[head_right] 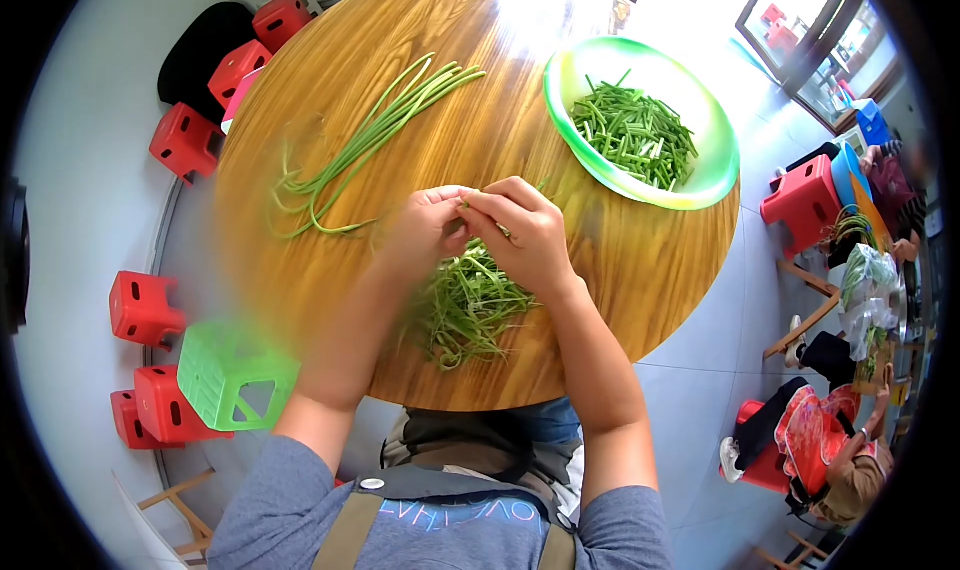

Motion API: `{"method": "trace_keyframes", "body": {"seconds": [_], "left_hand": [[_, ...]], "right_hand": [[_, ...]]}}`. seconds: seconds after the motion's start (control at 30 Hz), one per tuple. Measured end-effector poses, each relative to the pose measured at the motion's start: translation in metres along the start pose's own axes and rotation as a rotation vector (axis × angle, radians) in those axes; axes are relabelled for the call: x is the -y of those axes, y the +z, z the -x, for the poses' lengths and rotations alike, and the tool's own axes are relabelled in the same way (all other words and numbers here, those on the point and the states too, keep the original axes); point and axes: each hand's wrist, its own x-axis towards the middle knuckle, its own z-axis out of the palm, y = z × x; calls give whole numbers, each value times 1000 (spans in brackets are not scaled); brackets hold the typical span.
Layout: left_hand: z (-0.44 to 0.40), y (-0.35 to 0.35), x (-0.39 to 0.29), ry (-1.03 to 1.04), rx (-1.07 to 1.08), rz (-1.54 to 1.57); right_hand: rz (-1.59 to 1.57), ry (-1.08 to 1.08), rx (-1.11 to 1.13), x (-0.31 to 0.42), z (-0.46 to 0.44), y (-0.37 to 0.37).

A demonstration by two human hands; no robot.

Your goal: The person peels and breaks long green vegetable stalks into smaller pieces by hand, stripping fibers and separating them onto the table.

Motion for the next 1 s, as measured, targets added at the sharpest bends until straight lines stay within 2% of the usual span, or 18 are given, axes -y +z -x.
{"method": "trace_keyframes", "body": {"seconds": [0.23, 0.43, 0.53, 0.57, 0.67, 0.77, 0.87, 0.97, 1.0], "left_hand": [[-1, -9, -5, -93, 113, 47], [0, -16, -11, 25, 131, 196], [-1, -19, -11, 9, 159, 246], [-3, -20, -9, 0, 167, 241], [-7, -18, -5, -19, 182, 209], [-7, -15, -2, -31, 221, 119], [-4, -9, 2, 24, 208, -32], [-3, -4, 1, -2, 154, -123], [-2, -3, 0, 13, 127, -133]], "right_hand": [[267, -70, -49, -15, -2, -10], [81, 225, 164, -14, -3, -24], [15, 334, -58, -16, -6, -31], [-86, 462, -168, -19, -4, -35], [-267, 549, -471, -19, -8, -45], [-67, 490, -656, -21, -14, -48], [96, 546, -763, -15, -20, -46], [376, 370, -629, -10, -14, -44], [222, 507, -473, -13, -12, -45]]}}
